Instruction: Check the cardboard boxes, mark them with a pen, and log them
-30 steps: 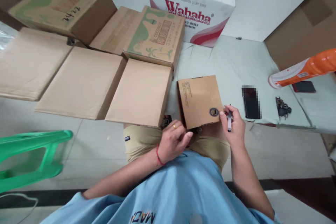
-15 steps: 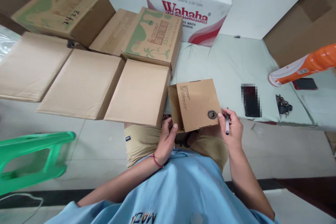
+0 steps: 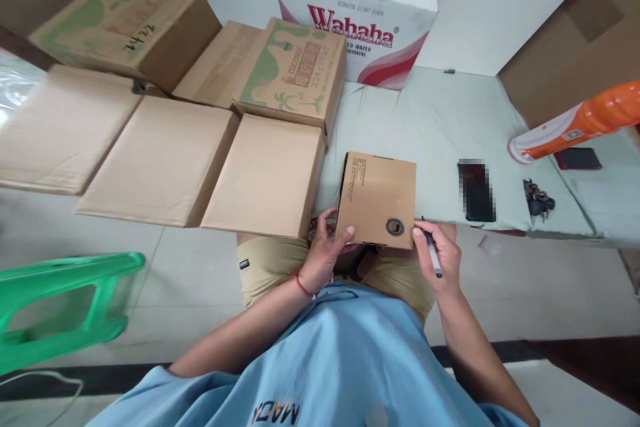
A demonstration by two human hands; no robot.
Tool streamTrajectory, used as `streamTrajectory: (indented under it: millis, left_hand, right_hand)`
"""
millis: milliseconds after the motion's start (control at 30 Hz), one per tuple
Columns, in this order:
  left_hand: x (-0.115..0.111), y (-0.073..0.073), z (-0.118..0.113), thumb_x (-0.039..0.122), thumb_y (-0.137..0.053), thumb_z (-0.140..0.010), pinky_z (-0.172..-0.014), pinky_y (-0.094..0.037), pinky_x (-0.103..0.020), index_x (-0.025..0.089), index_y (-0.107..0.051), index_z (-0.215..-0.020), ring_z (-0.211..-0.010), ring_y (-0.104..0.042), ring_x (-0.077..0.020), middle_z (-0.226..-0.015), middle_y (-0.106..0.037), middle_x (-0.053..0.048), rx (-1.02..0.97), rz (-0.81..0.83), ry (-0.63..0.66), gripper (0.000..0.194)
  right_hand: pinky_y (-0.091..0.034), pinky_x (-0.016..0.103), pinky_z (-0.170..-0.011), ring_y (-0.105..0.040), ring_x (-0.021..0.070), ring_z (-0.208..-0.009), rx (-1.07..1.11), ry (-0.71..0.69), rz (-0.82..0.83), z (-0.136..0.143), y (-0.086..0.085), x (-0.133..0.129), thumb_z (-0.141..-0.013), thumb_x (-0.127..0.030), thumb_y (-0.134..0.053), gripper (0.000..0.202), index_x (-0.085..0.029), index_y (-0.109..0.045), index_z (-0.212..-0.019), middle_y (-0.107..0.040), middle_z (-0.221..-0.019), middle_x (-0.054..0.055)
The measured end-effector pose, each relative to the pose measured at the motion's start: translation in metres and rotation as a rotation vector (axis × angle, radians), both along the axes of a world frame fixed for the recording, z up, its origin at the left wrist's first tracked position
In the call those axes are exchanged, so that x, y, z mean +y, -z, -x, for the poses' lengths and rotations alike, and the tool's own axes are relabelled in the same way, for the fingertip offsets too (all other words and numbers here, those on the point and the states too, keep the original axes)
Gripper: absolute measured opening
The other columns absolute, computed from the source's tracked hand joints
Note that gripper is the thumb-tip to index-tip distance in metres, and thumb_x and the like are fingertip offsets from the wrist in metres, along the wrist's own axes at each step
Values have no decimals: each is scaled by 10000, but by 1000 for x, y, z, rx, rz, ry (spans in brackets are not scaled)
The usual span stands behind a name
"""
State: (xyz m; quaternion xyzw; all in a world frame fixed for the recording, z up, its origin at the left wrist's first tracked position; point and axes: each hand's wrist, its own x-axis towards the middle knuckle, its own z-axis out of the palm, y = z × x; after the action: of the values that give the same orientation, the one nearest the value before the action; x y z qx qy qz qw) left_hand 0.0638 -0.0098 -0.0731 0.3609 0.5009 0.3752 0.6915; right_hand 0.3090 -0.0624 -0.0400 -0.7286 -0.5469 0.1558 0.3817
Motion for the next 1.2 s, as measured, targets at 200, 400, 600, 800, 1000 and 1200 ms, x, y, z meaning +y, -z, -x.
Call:
streamTrajectory:
  millis: [200, 400, 600, 800, 1000, 1200]
  left_hand:
    - [-6, -9, 5, 603, -843, -898, -788, -721, -301, 355, -514, -1632, -1442, -643, -361, -1744, -491, -89, -77, 39, -76, 842]
    - [-13, -16, 6, 618, -879, -863, -812, -741, -347, 328, -533, -1613, -1395, -675, -364, -1680, -551, -117, -105, 62, -89, 875]
    - [-18, -21, 1, 643, -850, -884, -863, -749, -412, 325, -502, -1579, -1352, -700, -345, -1552, -643, -120, -144, 76, -132, 840]
    - [-10, -15, -13, 640, -849, -885, -910, -736, -429, 366, -452, -1587, -1474, -620, -366, -1664, -558, -115, -186, 66, -168, 852]
    - [-8, -8, -15, 577, -942, -822, -1083, -652, -487, 345, -356, -1673, -1454, -640, -365, -1678, -549, -144, -223, 53, -76, 1059]
    - [-9, 2, -7, 522, -1007, -746, -1204, -556, -539, 280, -403, -1661, -1413, -669, -370, -1597, -615, -169, -160, 10, -36, 1123]
  right_hand:
    - [-608, 449, -979, -782, 299, -1031, -296, 12, -36, -56, 3, 53, -1035, -368, -537, 333, -205, -787, -1181, -825, -1117, 135]
    - [-575, 477, -938, -726, 335, -965, -415, -100, 154, -86, 23, 136, -885, -187, -550, 438, -142, -789, -1248, -784, -1048, 179]
    - [-512, 580, -1099, -665, 396, -1191, -467, -68, 133, -102, 16, 139, -885, -254, -593, 731, -88, -560, -1596, -741, -1299, 242]
    - [-389, 721, -1184, -543, 550, -1394, -496, 417, 279, -134, 14, 70, -886, -559, -713, 1002, 19, -412, -1648, -571, -1500, 402]
    - [-414, 643, -1183, -492, 554, -1442, -466, 498, 636, -135, 22, 58, -896, -683, -702, 1036, -15, -410, -1631, -506, -1559, 380]
    - [-409, 638, -1209, -517, 525, -1427, -424, 512, 668, -160, 10, 84, -810, -672, -804, 903, -62, -590, -1440, -576, -1454, 345]
